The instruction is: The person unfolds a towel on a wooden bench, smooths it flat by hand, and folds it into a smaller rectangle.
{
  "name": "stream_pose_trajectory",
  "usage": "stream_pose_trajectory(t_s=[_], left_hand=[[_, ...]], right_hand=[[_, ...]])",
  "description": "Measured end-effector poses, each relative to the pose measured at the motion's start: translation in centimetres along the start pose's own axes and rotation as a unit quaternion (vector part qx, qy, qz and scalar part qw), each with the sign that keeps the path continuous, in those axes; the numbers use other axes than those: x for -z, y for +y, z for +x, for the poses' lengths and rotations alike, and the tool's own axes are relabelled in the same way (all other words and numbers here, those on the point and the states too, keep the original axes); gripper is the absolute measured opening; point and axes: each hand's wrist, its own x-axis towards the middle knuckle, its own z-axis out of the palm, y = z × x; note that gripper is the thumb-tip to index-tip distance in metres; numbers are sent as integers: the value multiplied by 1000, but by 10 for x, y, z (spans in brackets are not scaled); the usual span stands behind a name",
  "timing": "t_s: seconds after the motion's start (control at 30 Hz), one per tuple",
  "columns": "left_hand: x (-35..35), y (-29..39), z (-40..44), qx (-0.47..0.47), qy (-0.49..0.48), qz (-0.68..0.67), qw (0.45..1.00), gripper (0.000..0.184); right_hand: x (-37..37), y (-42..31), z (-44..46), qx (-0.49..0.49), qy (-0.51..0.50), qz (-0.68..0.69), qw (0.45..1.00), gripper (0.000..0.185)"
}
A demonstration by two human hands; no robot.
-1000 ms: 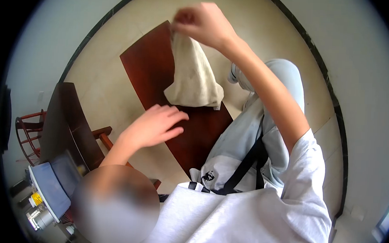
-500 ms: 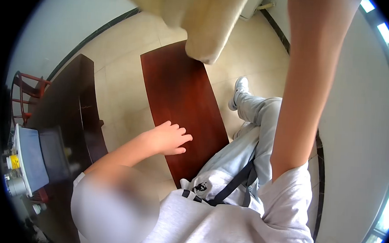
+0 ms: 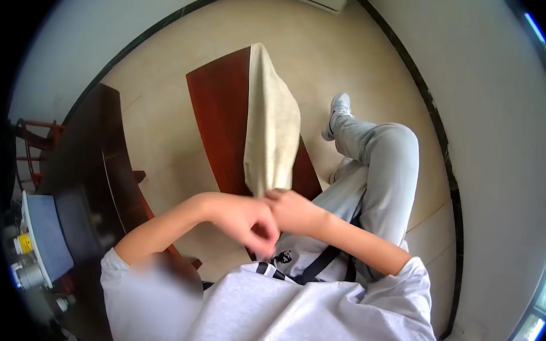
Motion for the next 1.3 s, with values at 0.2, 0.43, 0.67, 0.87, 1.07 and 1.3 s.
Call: stream_pose_trajectory(t_s=[0.2,0.43,0.67,0.87,1.07,1.3], left_hand=[[18,-9,2,-206,458,-64,862,16],[29,-17,-3,-101,525,31,844,15],[53,-17,-28,-137,640,79,752,20],[58,-14,-31,-147,679,45,718,10],[54,-14,-28,-118,668,103,728,10],[55,-19,-23,-117,652,65,746,10]], right_hand=[[-43,-59,24,126,-37,122,984,12],[-25,-91,72,162,74,250,952,12],[14,1,123,-1,29,143,989,12],[-73,-28,170,-74,41,138,987,12],[-114,-39,189,-72,-60,257,962,18],[-134,104,117,-196,65,-106,973,26]])
